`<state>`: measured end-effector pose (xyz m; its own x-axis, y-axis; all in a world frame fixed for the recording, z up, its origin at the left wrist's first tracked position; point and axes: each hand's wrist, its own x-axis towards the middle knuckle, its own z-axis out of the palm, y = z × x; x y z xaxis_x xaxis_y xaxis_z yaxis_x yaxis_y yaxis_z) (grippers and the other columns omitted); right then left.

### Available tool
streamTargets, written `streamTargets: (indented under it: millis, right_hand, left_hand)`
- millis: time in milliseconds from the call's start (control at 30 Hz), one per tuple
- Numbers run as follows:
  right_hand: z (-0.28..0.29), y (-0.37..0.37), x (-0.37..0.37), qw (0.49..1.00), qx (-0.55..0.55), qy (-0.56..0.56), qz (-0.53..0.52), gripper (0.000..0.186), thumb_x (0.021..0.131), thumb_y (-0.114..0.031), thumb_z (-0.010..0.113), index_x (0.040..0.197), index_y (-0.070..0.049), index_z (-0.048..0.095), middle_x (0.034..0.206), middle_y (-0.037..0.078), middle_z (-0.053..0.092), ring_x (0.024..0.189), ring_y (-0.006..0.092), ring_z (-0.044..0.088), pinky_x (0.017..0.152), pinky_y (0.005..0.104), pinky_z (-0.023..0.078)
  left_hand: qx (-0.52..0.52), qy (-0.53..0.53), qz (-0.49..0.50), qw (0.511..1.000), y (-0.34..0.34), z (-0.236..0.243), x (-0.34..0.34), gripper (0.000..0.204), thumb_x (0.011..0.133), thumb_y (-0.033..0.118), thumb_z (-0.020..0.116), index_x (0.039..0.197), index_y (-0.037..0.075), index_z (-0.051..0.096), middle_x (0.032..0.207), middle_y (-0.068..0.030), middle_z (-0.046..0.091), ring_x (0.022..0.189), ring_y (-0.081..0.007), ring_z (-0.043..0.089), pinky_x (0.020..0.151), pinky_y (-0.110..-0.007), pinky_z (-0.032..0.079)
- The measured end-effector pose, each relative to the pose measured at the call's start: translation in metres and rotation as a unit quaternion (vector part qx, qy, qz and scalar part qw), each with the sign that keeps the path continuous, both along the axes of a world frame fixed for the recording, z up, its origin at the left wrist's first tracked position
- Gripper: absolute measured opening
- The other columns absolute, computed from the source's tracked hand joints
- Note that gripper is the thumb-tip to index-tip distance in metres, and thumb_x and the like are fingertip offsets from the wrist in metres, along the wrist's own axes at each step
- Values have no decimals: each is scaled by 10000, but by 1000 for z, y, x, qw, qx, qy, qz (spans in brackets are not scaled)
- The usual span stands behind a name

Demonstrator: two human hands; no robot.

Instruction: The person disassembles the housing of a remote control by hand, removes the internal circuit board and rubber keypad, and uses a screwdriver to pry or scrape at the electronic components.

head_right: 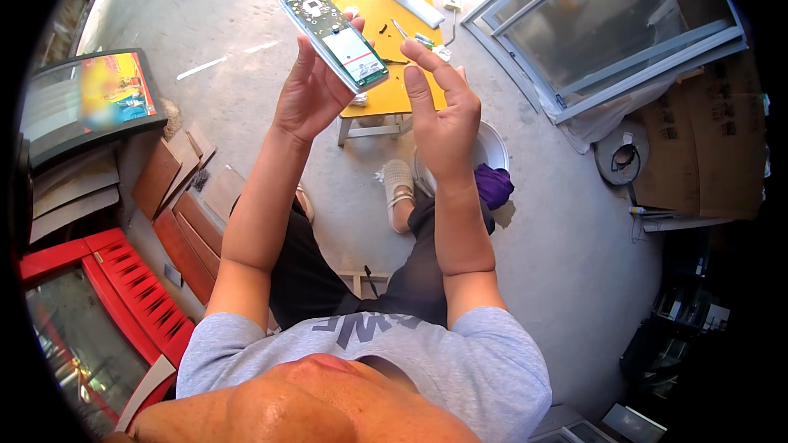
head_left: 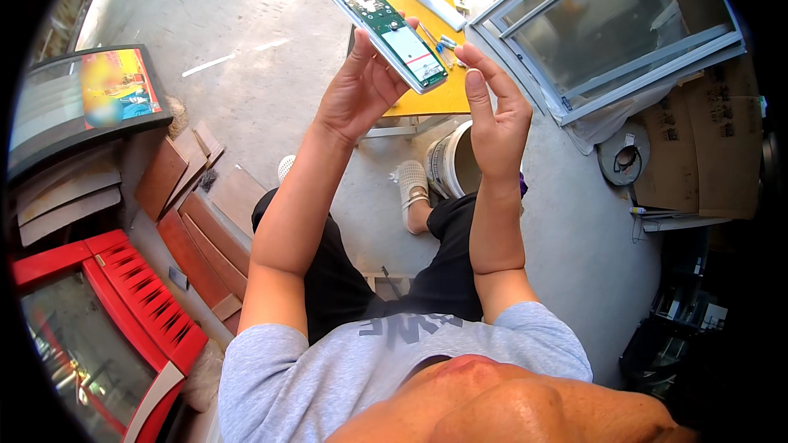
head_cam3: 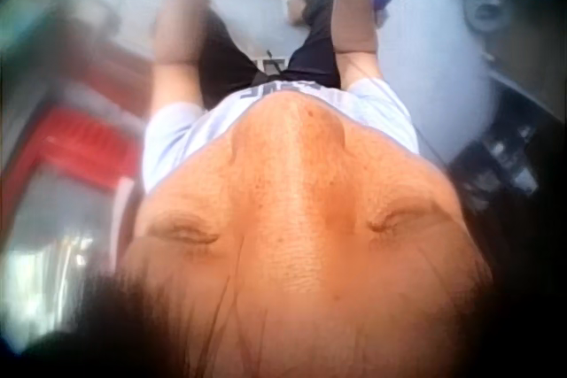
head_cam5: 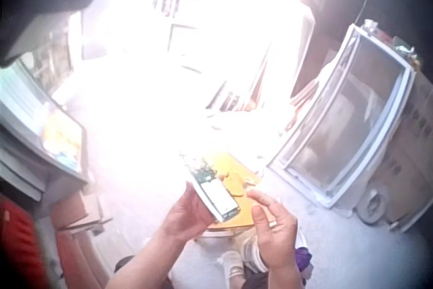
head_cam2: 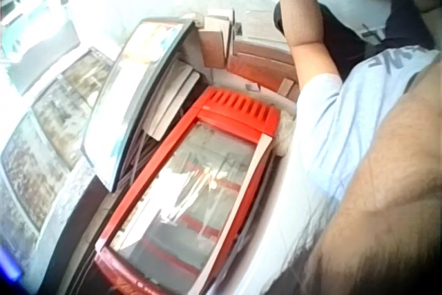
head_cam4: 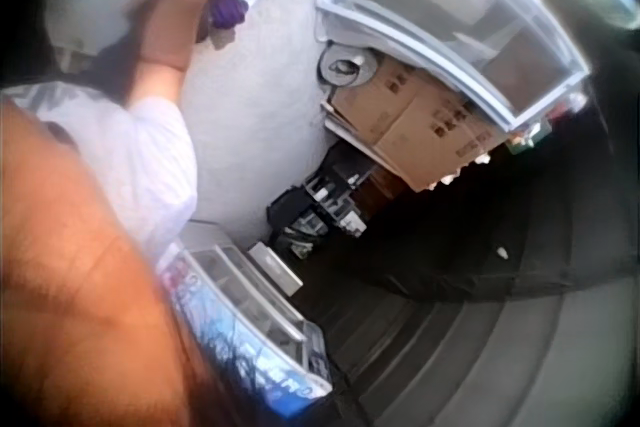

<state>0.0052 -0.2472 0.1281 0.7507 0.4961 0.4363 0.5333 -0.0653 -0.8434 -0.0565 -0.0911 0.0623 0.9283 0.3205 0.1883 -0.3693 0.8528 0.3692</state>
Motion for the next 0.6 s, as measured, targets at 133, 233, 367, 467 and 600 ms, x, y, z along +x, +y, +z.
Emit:
streamTargets:
  millis: [133, 233, 367, 467, 600]
  right_hand:
    - [-7, -2, 20, 978, 89, 182, 56, 303, 982, -204, 574, 1205, -8, 636, 1116, 100, 689, 1095, 191, 612, 986, 277, 432]
    - [-19, -7, 39, 930, 124, 331, 103, 339, 965, -269, 603, 1235, -67, 622, 1164, 76, 664, 1137, 179, 577, 991, 325, 387]
    - [-39, -14, 59, 890, 130, 420, 120, 352, 944, -333, 626, 1220, -115, 634, 1166, 45, 650, 1125, 140, 559, 968, 351, 351]
    - [-42, -17, 66, 905, 115, 402, 80, 338, 959, -307, 609, 1235, -114, 632, 1118, 27, 657, 1079, 127, 572, 950, 327, 386]
    - [-49, -27, 81, 907, 120, 401, 47, 295, 953, -304, 616, 1182, -127, 673, 1108, 6, 668, 1076, 97, 566, 953, 316, 366]
  left_hand:
    - [-79, -38, -130, 988, -8, -5, -1, 700, 973, 505, 475, 1477, 48, 311, 1379, -119, 520, 1200, -265, 557, 986, -425, 484]
    - [-80, -16, -177, 981, -16, -14, 1, 706, 978, 504, 465, 1480, 36, 301, 1355, -127, 536, 1144, -260, 583, 940, -402, 503]
    - [-49, 34, -186, 981, -32, -20, 6, 701, 988, 503, 434, 1477, 20, 299, 1329, -130, 549, 1131, -266, 580, 924, -395, 504]
    - [-19, 34, -222, 974, -35, -27, 7, 697, 997, 498, 407, 1485, 19, 273, 1346, -133, 527, 1163, -280, 565, 983, -428, 472]
    - [-44, 58, -253, 965, -41, -34, 11, 695, 1001, 489, 396, 1486, 10, 259, 1357, -136, 508, 1176, -291, 560, 1031, -471, 432]
